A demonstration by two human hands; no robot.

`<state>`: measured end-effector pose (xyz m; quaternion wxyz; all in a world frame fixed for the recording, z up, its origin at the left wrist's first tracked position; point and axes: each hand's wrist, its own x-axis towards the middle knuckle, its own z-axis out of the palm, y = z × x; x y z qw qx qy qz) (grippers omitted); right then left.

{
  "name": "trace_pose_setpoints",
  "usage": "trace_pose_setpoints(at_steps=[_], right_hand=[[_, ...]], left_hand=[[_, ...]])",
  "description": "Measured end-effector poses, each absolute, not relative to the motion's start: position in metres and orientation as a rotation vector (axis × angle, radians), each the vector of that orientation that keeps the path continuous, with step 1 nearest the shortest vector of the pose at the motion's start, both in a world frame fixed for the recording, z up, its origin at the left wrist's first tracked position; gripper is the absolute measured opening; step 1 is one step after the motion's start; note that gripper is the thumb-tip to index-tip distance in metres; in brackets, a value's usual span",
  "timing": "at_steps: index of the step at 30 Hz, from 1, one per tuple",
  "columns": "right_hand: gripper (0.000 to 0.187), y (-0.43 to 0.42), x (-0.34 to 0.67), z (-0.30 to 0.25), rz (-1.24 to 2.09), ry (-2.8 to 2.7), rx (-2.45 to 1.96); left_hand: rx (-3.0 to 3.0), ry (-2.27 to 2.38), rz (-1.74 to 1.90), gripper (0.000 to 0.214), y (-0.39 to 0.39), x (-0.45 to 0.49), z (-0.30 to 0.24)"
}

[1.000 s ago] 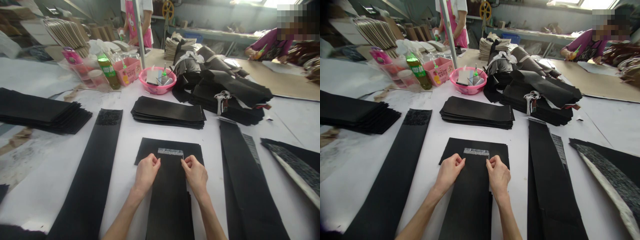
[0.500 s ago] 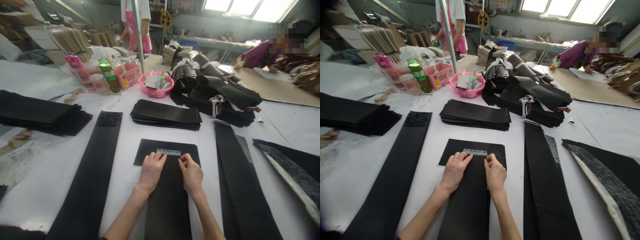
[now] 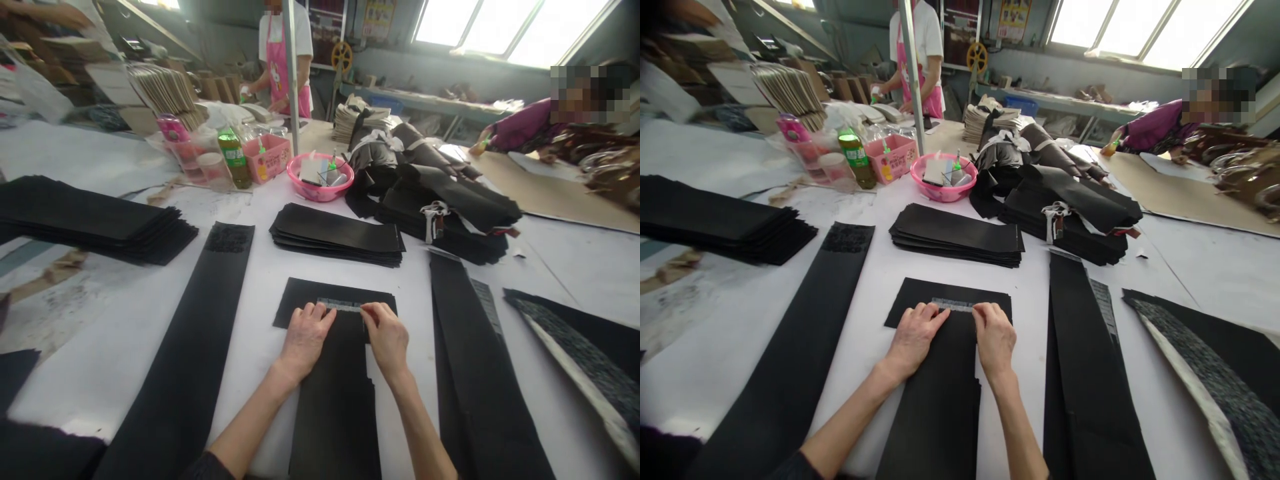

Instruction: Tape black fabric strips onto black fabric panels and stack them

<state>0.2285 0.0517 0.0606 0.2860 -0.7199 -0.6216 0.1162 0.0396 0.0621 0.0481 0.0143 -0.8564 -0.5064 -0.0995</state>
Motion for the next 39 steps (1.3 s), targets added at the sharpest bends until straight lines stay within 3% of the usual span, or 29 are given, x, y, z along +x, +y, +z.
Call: trace_pose_setpoints(at_steps=[6,19,25,28,30,35,39], right_hand=[[0.013,0.081,0.211,0.064,0.163,-2.168,-1.822],[0.006,0.105,0.223,0.068,0.293,-2.316,-1.715],[0.006,0.102,0.231,0.056,0.295,-2.279,-1.625],[0.005,0.101,0.234,0.053,0.306,-2.289,-1.567],[0.004,0.101,0.236,0.053,0.312,-2.307,-1.530],[0.009,0.100,0.237,0.058,0.304,-2.363,-1.466],[0.016,0.099,0.236,0.060,0.269,-2.410,-1.425]], left_hand=[[-2.675,-1.599,-0.356,0.029,0.066,0.038,0.050],[-2.772,-1.847,-0.639,0.006,0.085,0.035,0.050],[-2.724,-1.828,-0.565,0.006,0.087,0.037,0.053],[-2.648,-1.762,-0.514,0.032,0.089,0.041,0.057],[-2.630,-1.666,-0.487,0.039,0.091,0.043,0.057],[-2.651,-1.535,-0.499,0.019,0.093,0.047,0.052],[-2.651,-1.488,-0.493,0.020,0.091,0.045,0.047]])
